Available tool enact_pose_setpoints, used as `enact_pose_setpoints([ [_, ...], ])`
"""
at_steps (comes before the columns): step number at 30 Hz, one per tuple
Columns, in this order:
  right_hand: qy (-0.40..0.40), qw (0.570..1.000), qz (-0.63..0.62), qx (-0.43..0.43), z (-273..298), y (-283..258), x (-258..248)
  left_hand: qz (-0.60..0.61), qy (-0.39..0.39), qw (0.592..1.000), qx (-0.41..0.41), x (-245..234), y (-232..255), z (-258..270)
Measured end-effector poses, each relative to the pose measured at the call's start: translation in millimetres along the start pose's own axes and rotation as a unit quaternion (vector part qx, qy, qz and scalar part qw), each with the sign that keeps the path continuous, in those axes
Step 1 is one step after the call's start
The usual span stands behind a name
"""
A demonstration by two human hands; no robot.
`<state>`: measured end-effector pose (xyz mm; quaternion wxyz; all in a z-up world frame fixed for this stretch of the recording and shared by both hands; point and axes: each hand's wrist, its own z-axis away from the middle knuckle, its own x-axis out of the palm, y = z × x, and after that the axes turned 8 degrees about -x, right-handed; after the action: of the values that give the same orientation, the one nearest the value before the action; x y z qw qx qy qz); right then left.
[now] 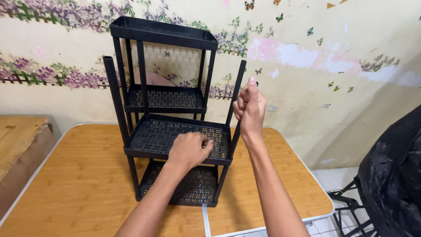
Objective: The person assembles a black three-tier storage shelf on a wooden table. They insert vertical poles into the shelf trays, align and stack the tiers, and adjust the structure to ensure stability. The process is performed by hand without tools.
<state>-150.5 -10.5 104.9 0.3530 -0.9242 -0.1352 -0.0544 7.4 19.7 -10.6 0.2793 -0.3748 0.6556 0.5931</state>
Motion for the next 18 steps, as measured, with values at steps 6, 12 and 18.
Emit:
enact_pose_setpoints([
  [6, 0.066, 0.98, 0.136, -0.132, 25.6, 11.6, 22.4, -0.137, -0.071, 0.986, -0.065, -27.5, -0.2, 12.3],
  [12, 0.155, 0.946, 0.256, -0.122, 55.0, 22.9, 33.1, -0.133, -0.091, 0.981, -0.105, -26.5, 7.5, 5.1],
  [18, 0.181, 0.941, 0.272, -0.085, 91.4, 42.1, 29.1, -0.133, -0.088, 0.98, -0.119, -22.0, 8.9, 4.4],
])
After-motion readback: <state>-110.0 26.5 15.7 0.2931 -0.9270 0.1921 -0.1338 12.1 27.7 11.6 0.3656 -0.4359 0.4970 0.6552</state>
